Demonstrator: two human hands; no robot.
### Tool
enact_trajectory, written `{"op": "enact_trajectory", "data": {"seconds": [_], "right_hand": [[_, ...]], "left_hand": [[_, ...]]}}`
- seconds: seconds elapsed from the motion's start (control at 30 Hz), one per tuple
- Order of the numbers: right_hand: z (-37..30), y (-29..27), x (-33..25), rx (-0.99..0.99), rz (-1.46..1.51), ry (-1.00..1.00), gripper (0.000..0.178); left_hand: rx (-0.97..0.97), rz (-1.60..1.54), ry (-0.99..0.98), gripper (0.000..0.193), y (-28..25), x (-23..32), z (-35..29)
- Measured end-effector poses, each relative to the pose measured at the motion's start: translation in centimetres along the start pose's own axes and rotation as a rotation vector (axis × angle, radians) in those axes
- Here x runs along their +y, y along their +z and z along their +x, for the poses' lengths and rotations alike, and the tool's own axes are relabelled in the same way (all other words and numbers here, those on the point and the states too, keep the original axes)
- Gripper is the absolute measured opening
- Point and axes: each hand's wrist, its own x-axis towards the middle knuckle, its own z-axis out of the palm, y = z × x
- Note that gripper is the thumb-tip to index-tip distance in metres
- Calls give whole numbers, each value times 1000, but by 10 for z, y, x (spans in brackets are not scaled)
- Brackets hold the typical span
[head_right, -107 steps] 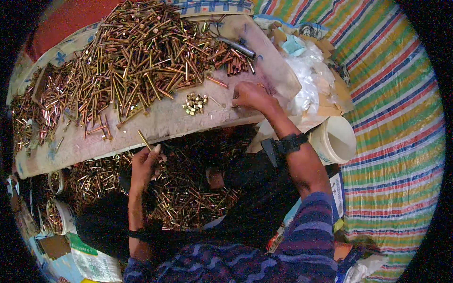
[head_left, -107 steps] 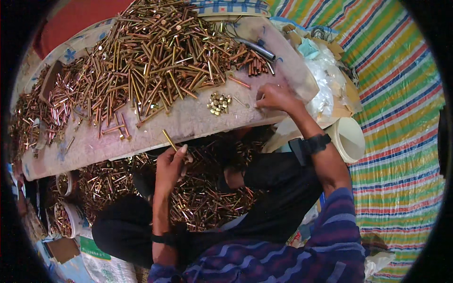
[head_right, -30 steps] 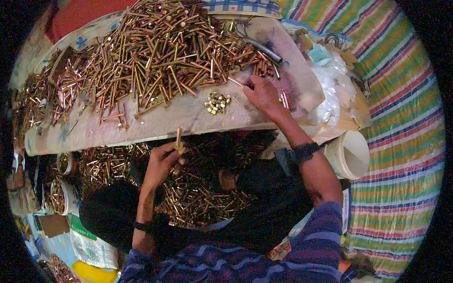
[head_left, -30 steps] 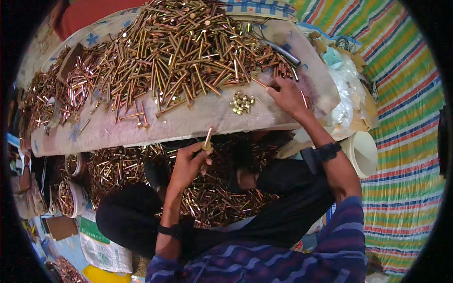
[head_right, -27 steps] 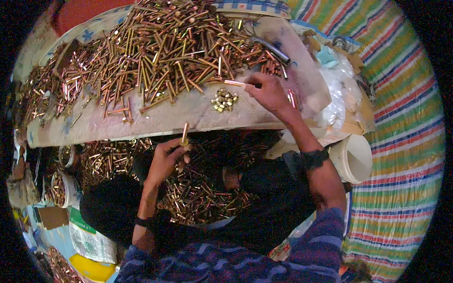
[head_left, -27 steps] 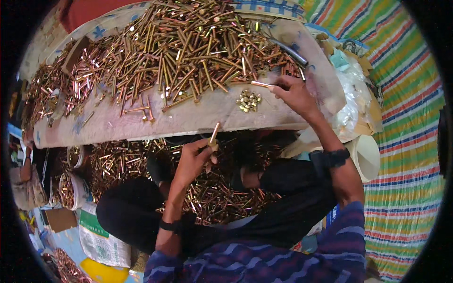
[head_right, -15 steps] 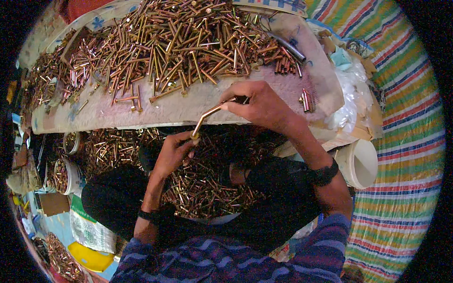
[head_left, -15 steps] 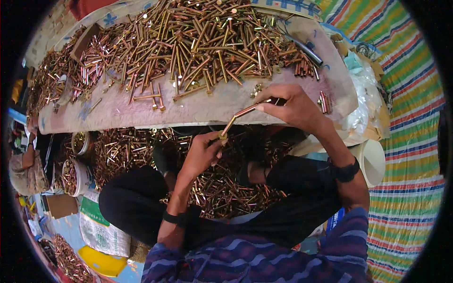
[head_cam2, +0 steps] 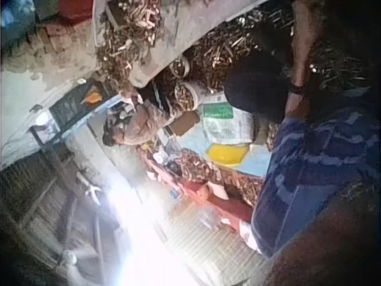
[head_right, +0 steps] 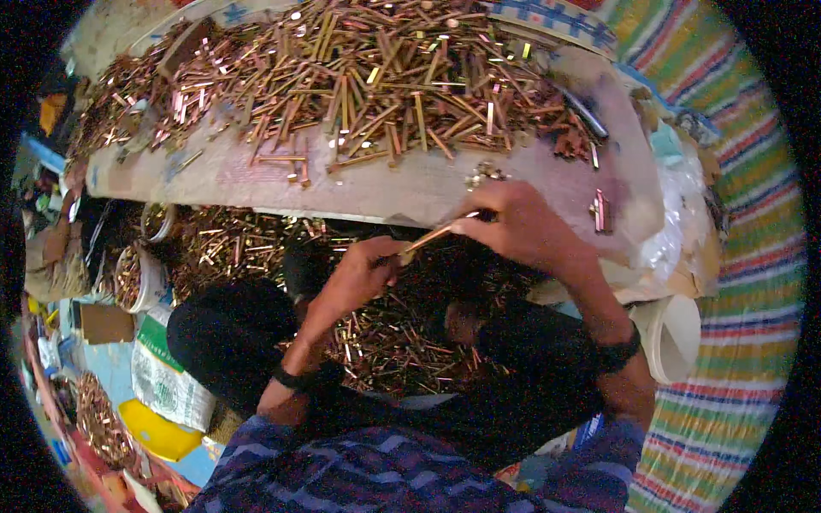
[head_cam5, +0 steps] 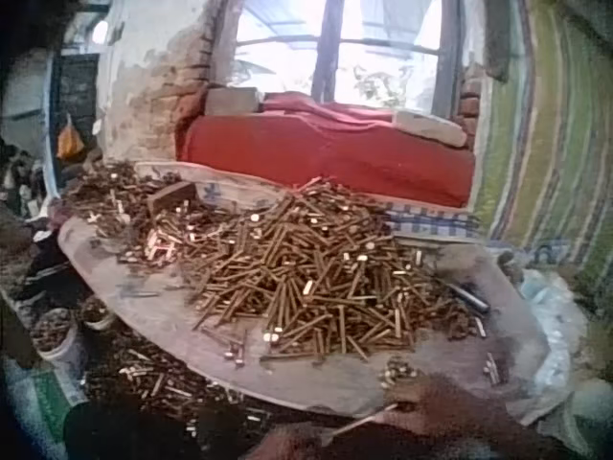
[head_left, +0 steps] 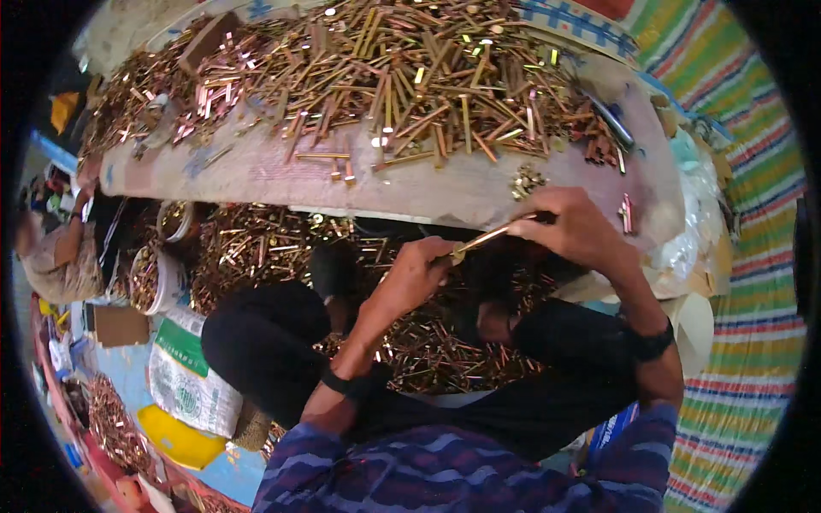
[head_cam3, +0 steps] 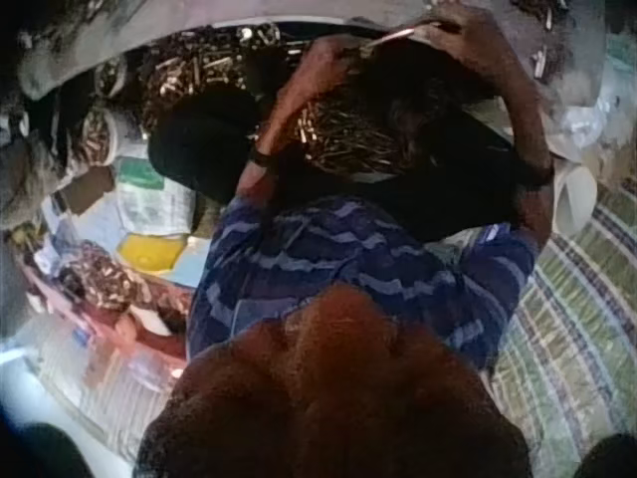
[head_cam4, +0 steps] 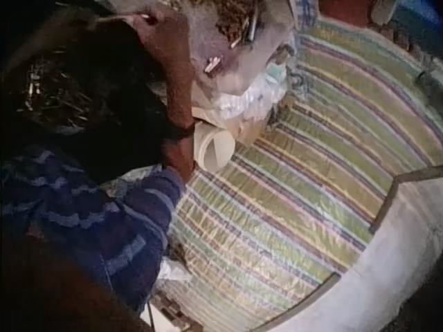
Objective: The person sits cross-legged on the floor and repeatedly picks up brass-colored cylindrical casings and small metal rings from a low table, inserts the rings into the casings, and places the assembled units into a small pile. The person handles items one at a time and continues the repetitive assembly process.
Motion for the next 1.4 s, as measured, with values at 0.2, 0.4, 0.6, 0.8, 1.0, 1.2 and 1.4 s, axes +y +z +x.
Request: {"op": "enact_trajectory", "data": {"seconds": [0.2,0.4,0.6,0.8,1.0,1.2,1.4], "right_hand": [[0,38,5,-46,-37,116,50],[5,51,-5,-67,-131,176,58],[-2,4,49,132,-107,238,34],[-18,7,131,258,-543,166,31],[-27,18,154,224,-543,123,37],[-23,12,147,265,-519,90,24],[-20,-3,106,317,-213,246,23]], "left_hand": [[-59,-203,-342,28,2,20,-1],[-55,-104,-252,23,2,20,-1],[14,-196,-252,18,2,9,-2],[-4,-204,-307,18,1,8,-2],[-7,-222,-308,18,0,8,-1],[13,-222,-304,19,3,6,0],[41,-251,-309,22,2,3,2]]}}
